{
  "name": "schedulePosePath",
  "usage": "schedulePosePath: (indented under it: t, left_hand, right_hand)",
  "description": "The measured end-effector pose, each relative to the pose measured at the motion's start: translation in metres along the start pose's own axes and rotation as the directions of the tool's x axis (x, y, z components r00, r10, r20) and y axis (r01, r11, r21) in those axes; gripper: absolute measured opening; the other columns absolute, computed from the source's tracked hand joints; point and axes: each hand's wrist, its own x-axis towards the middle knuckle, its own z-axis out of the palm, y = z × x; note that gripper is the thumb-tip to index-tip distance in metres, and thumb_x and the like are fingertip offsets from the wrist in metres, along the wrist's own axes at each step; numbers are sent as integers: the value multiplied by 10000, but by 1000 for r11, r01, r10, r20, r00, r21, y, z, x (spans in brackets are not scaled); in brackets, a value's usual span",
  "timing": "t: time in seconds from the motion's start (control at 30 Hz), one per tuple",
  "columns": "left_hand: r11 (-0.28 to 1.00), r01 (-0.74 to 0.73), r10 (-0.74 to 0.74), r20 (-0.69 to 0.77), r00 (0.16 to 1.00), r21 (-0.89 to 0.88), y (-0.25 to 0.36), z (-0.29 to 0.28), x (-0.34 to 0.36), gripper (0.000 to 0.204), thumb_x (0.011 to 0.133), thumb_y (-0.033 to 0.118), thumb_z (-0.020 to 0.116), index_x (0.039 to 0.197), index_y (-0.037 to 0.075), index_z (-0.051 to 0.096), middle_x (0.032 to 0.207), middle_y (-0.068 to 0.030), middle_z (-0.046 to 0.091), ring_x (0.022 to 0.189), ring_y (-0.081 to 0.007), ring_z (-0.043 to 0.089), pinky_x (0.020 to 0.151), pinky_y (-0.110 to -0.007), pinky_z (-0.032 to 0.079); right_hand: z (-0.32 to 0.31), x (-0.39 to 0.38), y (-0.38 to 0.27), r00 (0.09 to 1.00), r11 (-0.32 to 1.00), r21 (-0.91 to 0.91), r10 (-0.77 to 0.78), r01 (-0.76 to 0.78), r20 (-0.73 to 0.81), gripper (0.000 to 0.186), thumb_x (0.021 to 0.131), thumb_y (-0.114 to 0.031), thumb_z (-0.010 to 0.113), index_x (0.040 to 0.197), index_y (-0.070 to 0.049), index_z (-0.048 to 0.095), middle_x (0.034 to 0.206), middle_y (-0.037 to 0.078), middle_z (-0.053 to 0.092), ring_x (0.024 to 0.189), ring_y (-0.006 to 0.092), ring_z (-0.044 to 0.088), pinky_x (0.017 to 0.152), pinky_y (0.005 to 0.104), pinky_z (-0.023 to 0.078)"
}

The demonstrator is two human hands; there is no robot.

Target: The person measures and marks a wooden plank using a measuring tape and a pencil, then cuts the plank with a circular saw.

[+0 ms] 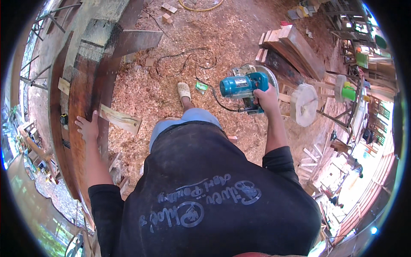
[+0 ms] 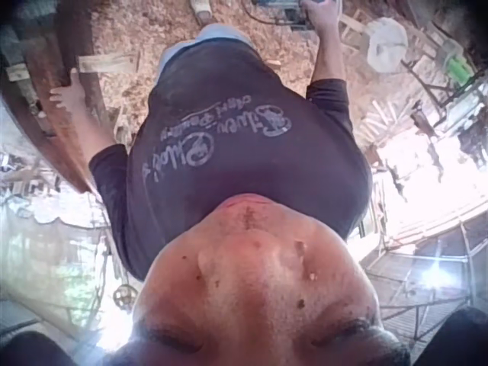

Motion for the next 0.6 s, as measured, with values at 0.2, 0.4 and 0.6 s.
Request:
schedulePosePath:
  t: [0.2, 0.4, 0.6]
  left_hand:
    - [1000, -14, 14, -71, 997, 2, -12, 7, 11, 1105, 947, 799, 465, 1690, 92, 52, 1753, -214, 54, 1555, -560, 155, 1208, -673, 279]
    - [994, -100, 105, -103, 989, 53, -29, 10, 6, 1055, 979, 738, 485, 1672, 31, 118, 1722, -288, 109, 1564, -528, 171, 1256, -580, 257]
    - [997, -17, 17, -8, 1000, -71, 15, -31, -24, 1034, 977, 656, 580, 1668, 28, 137, 1718, -288, 131, 1532, -560, 234, 1226, -602, 313]
  right_hand:
    - [3, 26, -5, 997, 913, -403, -74, 59, -22, 375, 773, -199, 667, 1070, 29, 645, 827, 226, 703, 731, 358, 712, 727, 434, 586]
    - [11, 51, 12, 985, 695, -699, -106, 169, 133, 371, 783, -220, 658, 1098, -28, 702, 1100, 288, 714, 1097, 484, 658, 988, 512, 515]
    - [2, 67, 61, 985, 614, -776, -19, 145, 169, 350, 750, -192, 678, 1060, -36, 714, 959, 262, 737, 954, 435, 718, 895, 489, 545]
